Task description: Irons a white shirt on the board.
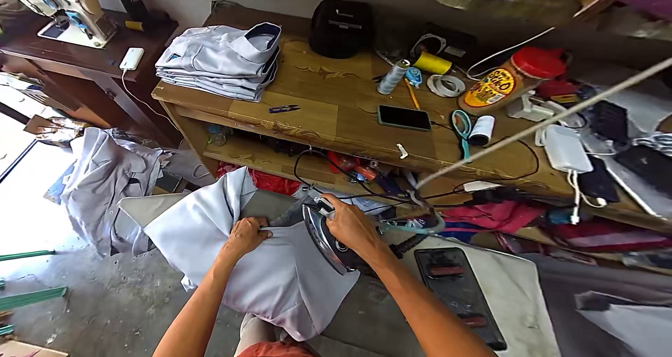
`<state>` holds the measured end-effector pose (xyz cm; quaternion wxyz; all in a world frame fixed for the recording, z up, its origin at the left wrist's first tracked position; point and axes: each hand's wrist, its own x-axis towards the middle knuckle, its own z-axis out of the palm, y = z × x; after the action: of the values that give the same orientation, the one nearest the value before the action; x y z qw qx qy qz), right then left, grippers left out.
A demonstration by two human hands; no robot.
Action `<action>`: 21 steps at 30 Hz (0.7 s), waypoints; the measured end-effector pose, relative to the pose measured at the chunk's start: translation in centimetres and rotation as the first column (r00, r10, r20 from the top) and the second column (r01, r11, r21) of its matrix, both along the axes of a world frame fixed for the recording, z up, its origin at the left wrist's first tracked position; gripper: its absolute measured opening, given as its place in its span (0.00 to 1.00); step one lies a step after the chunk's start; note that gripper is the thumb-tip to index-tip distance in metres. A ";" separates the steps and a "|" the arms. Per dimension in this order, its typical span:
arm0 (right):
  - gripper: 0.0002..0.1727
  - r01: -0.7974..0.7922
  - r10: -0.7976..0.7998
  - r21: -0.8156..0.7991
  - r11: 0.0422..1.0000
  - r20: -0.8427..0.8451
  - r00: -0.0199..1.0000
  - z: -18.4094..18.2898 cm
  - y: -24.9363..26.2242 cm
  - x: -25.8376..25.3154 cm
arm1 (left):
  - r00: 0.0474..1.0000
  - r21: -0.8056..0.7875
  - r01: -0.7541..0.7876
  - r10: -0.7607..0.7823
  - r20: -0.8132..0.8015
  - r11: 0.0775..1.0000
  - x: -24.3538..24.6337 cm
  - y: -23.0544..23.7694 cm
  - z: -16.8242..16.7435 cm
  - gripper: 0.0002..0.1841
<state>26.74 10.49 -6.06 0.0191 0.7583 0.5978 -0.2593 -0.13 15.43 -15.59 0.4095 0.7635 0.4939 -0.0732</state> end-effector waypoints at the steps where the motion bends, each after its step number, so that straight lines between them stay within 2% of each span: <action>1: 0.34 0.030 -0.030 0.014 0.999 -0.003 1.000 -0.1 -0.3 0.4 | 1.000 0.002 0.002 -0.002 0.003 1.000 0.0 0.0 0.0 0.20; 5: 0.34 0.135 -0.134 0.042 0.990 -0.026 0.991 -0.7 -2.3 2.2 | 1.000 -0.021 0.006 -0.005 0.026 1.000 -0.3 0.1 0.0 0.18; 7: 0.34 0.177 -0.176 0.042 0.983 -0.039 0.984 -0.9 -3.5 3.3 | 0.995 -0.042 -0.016 0.020 0.095 0.999 0.0 0.3 0.4 0.18; 9: 0.34 0.202 -0.200 0.039 0.979 -0.048 0.979 -0.9 -4.7 4.0 | 0.972 0.004 -0.066 0.064 0.227 0.998 1.9 0.4 0.9 0.21; 11: 0.33 0.232 -0.231 0.018 0.973 -0.058 0.971 -0.9 -5.6 4.3 | 0.959 0.090 -0.077 0.049 0.278 0.993 5.9 0.3 1.1 0.23; 13: 0.33 0.258 -0.256 0.029 0.966 -0.061 0.965 -1.1 -6.1 4.5 | 0.983 0.116 -0.007 -0.015 0.183 0.993 9.9 0.0 0.9 0.25; 15: 0.33 0.289 -0.286 0.049 0.956 -0.060 0.956 -1.4 -6.8 5.1 | 0.995 0.095 0.036 -0.044 0.089 0.995 11.9 0.0 0.4 0.22; 21: 0.33 0.388 -0.386 0.045 0.921 -0.049 0.921 -2.0 -10.9 7.2 | 0.999 -0.019 0.033 -0.032 0.039 0.999 12.2 1.5 0.1 0.20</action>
<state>33.93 -0.39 -8.06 -0.0646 0.8564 0.4434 -0.2563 12.07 16.90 -15.52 0.4252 0.7686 0.4728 -0.0699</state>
